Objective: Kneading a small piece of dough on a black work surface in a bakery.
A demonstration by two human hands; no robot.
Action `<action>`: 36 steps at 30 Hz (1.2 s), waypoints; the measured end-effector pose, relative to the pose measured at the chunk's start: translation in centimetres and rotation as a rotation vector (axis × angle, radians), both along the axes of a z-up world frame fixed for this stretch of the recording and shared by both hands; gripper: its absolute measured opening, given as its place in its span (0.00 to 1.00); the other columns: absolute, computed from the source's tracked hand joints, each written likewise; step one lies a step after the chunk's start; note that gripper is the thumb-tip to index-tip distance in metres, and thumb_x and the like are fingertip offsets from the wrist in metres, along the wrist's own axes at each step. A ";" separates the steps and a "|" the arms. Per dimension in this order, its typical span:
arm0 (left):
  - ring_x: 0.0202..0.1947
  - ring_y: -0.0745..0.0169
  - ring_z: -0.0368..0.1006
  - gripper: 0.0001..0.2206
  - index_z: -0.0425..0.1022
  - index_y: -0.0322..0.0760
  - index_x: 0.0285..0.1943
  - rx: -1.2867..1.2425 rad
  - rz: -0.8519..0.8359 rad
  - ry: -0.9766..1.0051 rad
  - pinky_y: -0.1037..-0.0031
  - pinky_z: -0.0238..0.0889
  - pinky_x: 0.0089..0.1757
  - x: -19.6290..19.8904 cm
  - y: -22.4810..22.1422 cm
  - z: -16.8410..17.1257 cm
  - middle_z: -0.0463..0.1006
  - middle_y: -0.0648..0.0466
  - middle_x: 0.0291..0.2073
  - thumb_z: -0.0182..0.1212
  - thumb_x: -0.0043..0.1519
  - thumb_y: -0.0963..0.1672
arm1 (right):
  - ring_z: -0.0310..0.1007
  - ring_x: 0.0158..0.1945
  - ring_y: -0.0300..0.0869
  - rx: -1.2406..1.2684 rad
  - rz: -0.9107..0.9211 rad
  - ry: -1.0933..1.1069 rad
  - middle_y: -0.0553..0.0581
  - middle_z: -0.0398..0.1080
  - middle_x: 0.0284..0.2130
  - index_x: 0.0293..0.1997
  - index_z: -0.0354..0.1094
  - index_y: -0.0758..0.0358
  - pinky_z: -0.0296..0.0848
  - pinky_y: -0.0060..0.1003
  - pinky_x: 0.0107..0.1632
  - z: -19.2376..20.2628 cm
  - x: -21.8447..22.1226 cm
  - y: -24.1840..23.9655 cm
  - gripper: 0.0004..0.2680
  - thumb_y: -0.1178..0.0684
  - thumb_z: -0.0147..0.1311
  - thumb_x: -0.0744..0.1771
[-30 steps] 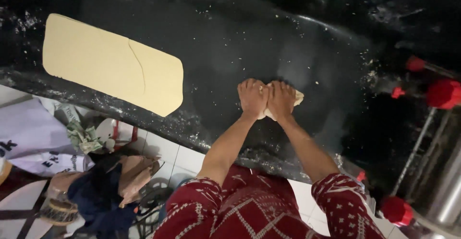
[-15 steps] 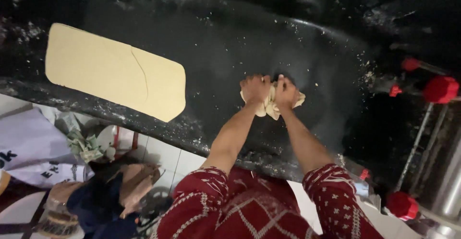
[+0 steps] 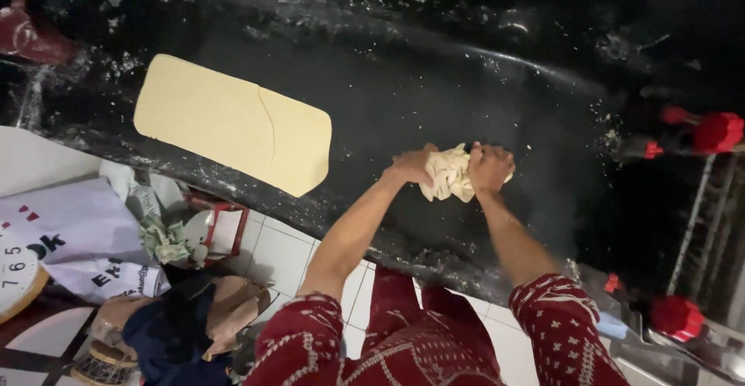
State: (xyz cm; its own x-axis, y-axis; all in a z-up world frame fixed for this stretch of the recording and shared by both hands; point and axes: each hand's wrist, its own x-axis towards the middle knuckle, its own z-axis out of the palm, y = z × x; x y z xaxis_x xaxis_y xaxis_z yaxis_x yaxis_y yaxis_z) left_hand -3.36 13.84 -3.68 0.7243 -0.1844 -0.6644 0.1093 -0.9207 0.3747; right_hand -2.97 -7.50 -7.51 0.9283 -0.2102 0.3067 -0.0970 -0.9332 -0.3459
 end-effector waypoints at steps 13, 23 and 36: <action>0.38 0.46 0.79 0.17 0.78 0.46 0.43 -0.355 0.623 -0.471 0.56 0.72 0.41 -1.9 -10.9 5.8 0.79 0.50 0.33 0.47 0.65 0.54 | 0.75 0.54 0.43 1.426 -0.082 0.410 0.53 0.78 0.43 0.47 0.75 0.52 0.68 0.40 0.60 5.8 1.9 -3.9 0.22 0.31 0.32 0.72; 0.39 0.41 0.81 0.19 0.75 0.45 0.59 -0.004 0.580 -0.623 0.52 0.73 0.38 -0.1 -12.5 3.2 0.81 0.44 0.40 0.45 0.65 0.51 | 0.69 0.57 0.51 0.535 0.283 0.272 0.54 0.73 0.49 0.57 0.72 0.46 0.58 0.52 0.62 2.9 -0.1 -1.1 0.11 0.43 0.44 0.73; 0.21 0.40 0.77 0.24 0.76 0.41 0.31 -0.023 0.526 -0.670 0.54 0.67 0.27 4.9 -10.8 -0.8 0.75 0.46 0.18 0.37 0.64 0.55 | 0.75 0.36 0.60 0.368 0.060 0.196 0.58 0.72 0.32 0.42 0.73 0.52 0.71 0.54 0.41 0.1 3.0 0.2 0.10 0.42 0.47 0.69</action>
State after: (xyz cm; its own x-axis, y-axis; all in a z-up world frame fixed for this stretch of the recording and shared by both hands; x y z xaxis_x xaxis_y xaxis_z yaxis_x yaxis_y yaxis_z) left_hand 1.57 3.02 -4.43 0.9583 0.2782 -0.0651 0.2693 -0.8033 0.5312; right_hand 0.03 -7.31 -7.44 0.9756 -0.2162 0.0378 -0.1430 -0.7568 -0.6378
